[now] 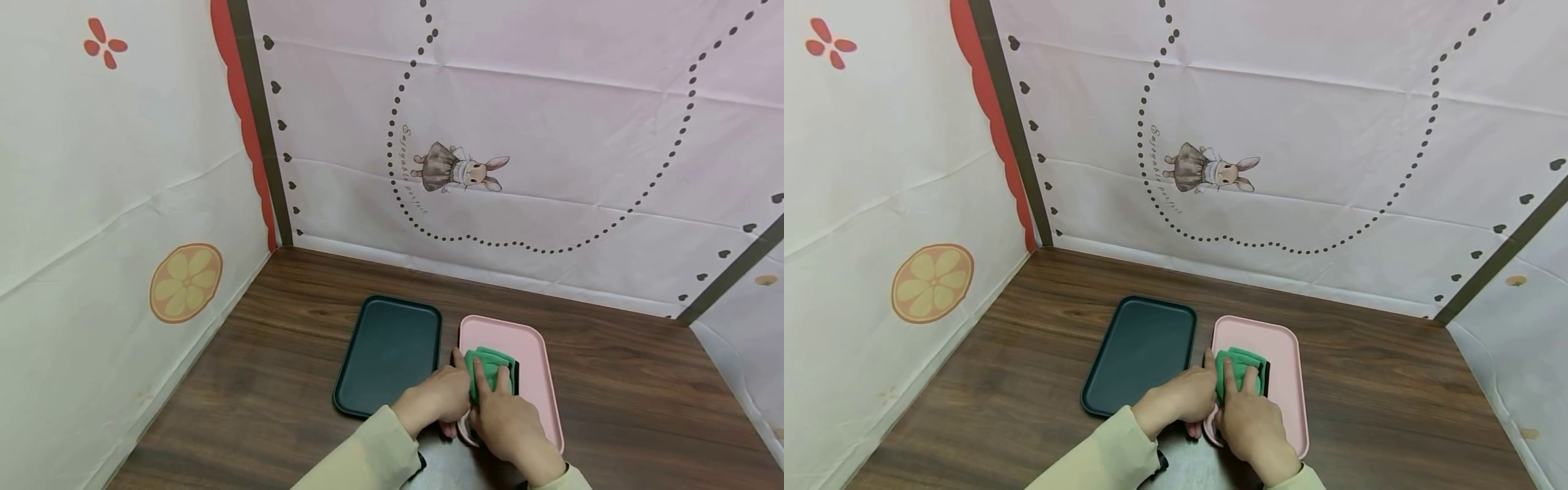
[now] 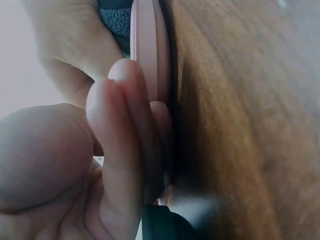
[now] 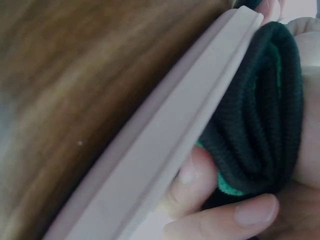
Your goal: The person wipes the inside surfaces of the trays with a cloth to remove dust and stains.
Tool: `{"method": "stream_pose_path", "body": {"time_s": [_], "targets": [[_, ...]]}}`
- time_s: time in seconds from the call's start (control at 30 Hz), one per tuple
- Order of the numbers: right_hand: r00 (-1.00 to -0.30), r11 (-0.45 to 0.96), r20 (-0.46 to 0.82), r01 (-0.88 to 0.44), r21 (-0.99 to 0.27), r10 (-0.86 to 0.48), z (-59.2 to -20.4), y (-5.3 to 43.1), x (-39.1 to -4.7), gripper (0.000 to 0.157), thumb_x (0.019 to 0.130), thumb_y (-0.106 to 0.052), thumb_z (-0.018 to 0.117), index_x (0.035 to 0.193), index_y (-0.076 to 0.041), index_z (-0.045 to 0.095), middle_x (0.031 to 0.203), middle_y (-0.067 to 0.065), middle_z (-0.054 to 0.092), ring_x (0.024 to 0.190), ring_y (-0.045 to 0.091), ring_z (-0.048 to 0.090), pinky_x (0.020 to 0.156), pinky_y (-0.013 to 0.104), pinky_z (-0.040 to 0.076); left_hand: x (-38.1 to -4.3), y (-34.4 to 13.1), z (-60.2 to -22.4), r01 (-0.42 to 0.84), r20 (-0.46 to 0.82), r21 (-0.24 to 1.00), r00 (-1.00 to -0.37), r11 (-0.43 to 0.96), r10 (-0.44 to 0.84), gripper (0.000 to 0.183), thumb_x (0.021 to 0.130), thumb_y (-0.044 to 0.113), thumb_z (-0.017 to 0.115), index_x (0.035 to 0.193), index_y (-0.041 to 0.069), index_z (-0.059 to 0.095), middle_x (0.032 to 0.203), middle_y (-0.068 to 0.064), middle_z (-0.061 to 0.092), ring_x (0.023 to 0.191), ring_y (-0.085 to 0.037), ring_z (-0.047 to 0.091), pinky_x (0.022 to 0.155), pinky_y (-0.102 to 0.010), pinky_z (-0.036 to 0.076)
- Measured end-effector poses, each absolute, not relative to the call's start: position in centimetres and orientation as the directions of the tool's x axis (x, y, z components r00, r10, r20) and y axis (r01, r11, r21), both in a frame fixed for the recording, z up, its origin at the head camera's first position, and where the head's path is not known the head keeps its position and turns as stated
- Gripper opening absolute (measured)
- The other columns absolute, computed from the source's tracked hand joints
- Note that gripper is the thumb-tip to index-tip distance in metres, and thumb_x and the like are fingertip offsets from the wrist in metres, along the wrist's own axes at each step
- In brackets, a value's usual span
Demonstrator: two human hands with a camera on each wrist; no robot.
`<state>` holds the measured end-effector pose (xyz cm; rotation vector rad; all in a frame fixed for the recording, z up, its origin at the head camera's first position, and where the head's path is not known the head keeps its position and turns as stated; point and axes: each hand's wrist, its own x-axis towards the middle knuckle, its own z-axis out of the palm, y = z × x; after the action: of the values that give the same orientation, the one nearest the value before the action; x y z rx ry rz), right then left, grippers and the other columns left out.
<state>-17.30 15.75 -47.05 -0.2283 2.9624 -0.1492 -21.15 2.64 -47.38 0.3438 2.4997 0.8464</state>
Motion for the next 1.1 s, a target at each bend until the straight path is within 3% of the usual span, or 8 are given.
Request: {"method": "stream_pose_path", "body": {"time_s": [0.23,0.93,1.1], "targets": [[-0.974,0.983,-0.171,-0.129,-0.129,-0.15,-47.1,16.3,-17.3,0.086,0.093,-0.031,0.069,0.166,-0.014,0.027,0.149,0.036,0.035,0.054,0.025,0.054,0.046,0.044,0.048,-21.2,2.7,-47.2,0.049,-0.381,0.623,-0.853,0.781,0.357,0.081,0.1,-0.001,0.054,0.165,-0.002,0.006,0.045,-0.008,0.062,0.034,-0.017,0.06,0.038,-0.029,0.052],[-0.977,0.975,-0.127,-0.15,-0.161,-0.171,-47.3,18.1,-16.6,0.082,0.092,-0.027,0.068,0.163,-0.01,0.032,0.139,0.039,0.038,0.049,0.024,0.051,0.043,0.039,0.044,-21.1,2.7,-47.1,0.04,-0.384,0.624,-0.854,0.781,0.351,0.079,0.103,0.002,0.053,0.165,-0.001,0.005,0.044,-0.007,0.061,0.033,-0.018,0.06,0.038,-0.03,0.052],[-0.977,0.978,-0.134,-0.142,-0.154,-0.163,-47.2,18.4,-16.7,0.082,0.092,-0.029,0.068,0.164,-0.011,0.031,0.144,0.041,0.037,0.052,0.026,0.055,0.045,0.042,0.047,-21.3,2.8,-47.2,0.04,-0.385,0.62,-0.854,0.783,0.349,0.079,0.103,0.003,0.054,0.165,-0.002,0.005,0.043,-0.007,0.061,0.033,-0.018,0.06,0.038,-0.03,0.052]]}}
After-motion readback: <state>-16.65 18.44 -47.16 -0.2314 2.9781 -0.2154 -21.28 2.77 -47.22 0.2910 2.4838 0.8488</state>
